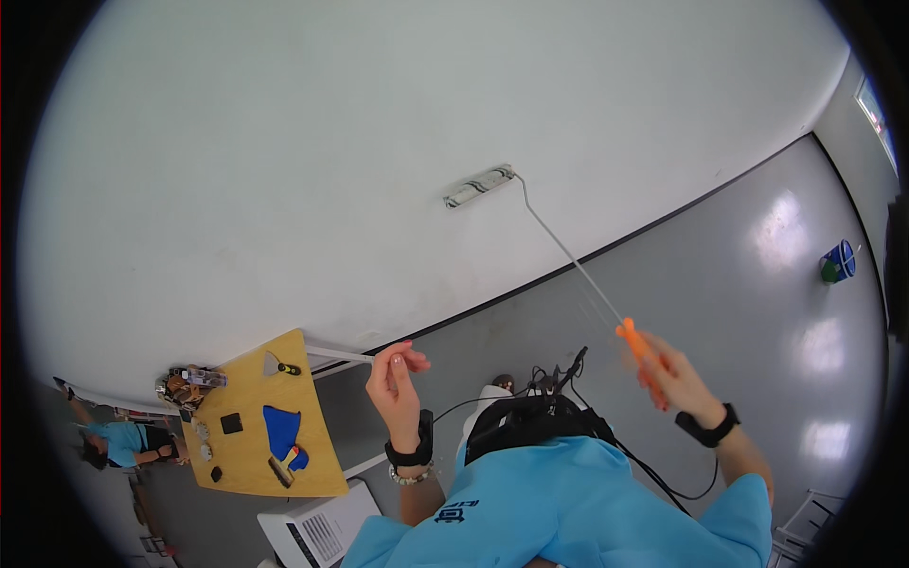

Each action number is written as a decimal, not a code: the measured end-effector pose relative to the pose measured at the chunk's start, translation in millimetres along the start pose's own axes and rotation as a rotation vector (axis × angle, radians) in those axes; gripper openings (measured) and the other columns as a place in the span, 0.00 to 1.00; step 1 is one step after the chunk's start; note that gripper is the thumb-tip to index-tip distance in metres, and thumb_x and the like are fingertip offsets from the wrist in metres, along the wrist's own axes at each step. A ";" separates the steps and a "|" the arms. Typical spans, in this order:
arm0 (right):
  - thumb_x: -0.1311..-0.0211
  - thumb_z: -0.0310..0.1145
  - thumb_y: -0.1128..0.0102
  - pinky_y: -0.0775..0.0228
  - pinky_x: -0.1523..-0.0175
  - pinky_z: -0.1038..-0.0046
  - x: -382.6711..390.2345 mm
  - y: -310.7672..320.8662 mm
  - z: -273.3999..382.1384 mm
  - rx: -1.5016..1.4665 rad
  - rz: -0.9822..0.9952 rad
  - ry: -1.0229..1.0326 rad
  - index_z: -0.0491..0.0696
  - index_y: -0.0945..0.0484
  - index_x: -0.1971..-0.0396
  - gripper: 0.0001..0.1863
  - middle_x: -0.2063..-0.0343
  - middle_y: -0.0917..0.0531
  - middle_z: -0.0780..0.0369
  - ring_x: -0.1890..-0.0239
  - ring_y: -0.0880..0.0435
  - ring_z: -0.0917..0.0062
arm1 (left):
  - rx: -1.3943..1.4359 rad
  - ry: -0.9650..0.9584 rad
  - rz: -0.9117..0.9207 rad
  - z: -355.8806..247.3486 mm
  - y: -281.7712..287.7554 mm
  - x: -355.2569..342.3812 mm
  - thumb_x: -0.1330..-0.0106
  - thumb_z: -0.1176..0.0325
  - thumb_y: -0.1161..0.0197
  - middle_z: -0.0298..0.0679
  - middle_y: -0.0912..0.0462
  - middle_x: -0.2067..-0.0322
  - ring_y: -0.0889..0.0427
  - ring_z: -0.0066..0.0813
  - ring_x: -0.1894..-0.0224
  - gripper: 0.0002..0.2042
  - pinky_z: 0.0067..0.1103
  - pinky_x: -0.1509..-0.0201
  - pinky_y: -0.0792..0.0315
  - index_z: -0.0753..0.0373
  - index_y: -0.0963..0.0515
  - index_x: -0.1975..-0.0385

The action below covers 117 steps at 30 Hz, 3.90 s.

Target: Painting a white wall using a paint roller.

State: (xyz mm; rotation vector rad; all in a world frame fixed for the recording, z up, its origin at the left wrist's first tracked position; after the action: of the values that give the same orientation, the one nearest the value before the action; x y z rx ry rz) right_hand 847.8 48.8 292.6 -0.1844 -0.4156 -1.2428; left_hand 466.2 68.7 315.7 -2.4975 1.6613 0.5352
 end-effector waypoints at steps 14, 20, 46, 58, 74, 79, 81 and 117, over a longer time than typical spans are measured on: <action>0.30 0.40 0.58 0.45 0.87 0.84 -83.6 -33.3 38.1 -0.102 0.053 -0.201 0.42 0.35 0.40 0.24 0.79 0.27 0.65 0.89 0.33 0.86 | -0.048 0.018 -0.094 14.0 31.3 10.8 0.27 0.68 0.54 0.38 0.22 0.75 0.23 0.23 0.74 0.11 0.18 0.67 0.29 0.69 0.26 0.61; 0.31 0.40 0.57 0.46 0.87 0.84 -116.9 -44.5 14.2 -0.126 0.032 -0.237 0.42 0.33 0.43 0.22 0.78 0.27 0.65 0.88 0.33 0.87 | -0.033 0.012 -0.162 17.5 57.4 12.4 0.28 0.70 0.53 0.40 0.22 0.74 0.22 0.24 0.73 0.10 0.18 0.66 0.27 0.70 0.26 0.61; 0.32 0.44 0.57 0.39 0.84 0.79 -200.5 -83.7 -90.3 -0.043 -0.027 -0.328 0.43 0.32 0.46 0.23 0.78 0.25 0.63 0.86 0.28 0.81 | 0.184 0.488 0.490 148.1 -89.0 31.2 0.26 0.65 0.53 0.41 0.18 0.65 0.18 0.25 0.65 0.14 0.19 0.58 0.25 0.69 0.24 0.56; 0.29 0.50 0.65 0.28 0.58 0.52 -253.7 -121.2 -196.8 0.285 -0.164 -0.291 0.48 0.37 0.45 0.24 0.65 0.20 0.40 0.64 0.21 0.40 | 0.823 1.258 0.540 307.2 -238.6 109.6 0.29 0.42 0.59 0.35 0.20 0.68 0.24 0.20 0.79 0.25 0.19 0.80 0.31 0.58 0.29 0.54; 0.30 0.41 0.59 0.31 0.74 0.60 -193.6 -45.1 -259.3 0.270 -0.236 -0.388 0.51 0.48 0.33 0.28 0.83 0.22 0.54 0.82 0.23 0.56 | 0.988 1.612 0.072 530.5 -259.9 107.8 0.34 0.66 0.40 0.32 0.31 0.79 0.32 0.23 0.79 0.09 0.20 0.73 0.34 0.59 0.33 0.71; 0.31 0.39 0.57 0.28 0.72 0.62 -152.1 -27.6 -318.2 0.458 -0.345 -0.450 0.51 0.47 0.34 0.27 0.80 0.20 0.54 0.81 0.21 0.57 | 0.988 1.656 0.001 572.6 -277.1 104.3 0.35 0.68 0.38 0.31 0.31 0.80 0.32 0.21 0.80 0.10 0.19 0.74 0.35 0.58 0.34 0.72; 0.30 0.38 0.59 0.28 0.74 0.68 -137.5 -32.1 -336.7 0.533 -0.335 -0.452 0.50 0.42 0.36 0.24 0.83 0.21 0.59 0.83 0.21 0.65 | 0.972 1.674 0.011 588.0 -283.4 101.3 0.37 0.70 0.36 0.31 0.31 0.81 0.32 0.21 0.80 0.11 0.18 0.75 0.35 0.58 0.34 0.73; 0.34 0.46 0.53 0.30 0.69 0.62 -47.6 -35.5 -313.3 0.756 -0.417 -0.251 0.48 0.20 0.84 0.24 0.86 0.20 0.59 0.78 0.20 0.59 | 1.076 1.447 0.235 341.9 -205.5 14.0 0.38 0.74 0.40 0.33 0.29 0.80 0.28 0.23 0.77 0.07 0.20 0.68 0.28 0.61 0.32 0.76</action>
State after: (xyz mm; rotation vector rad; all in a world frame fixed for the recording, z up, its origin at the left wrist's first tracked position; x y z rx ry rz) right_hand 866.4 -32.9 -15.0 0.4164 -1.1523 -1.3845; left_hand 577.1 230.9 -31.7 -1.6295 1.6116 -1.9954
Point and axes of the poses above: each hand's wrist, its own x-axis away from the middle knuckle, its own y-axis out of the back of the hand, z = x × y, the point moved 8 cm from there along -x, towards the middle knuckle
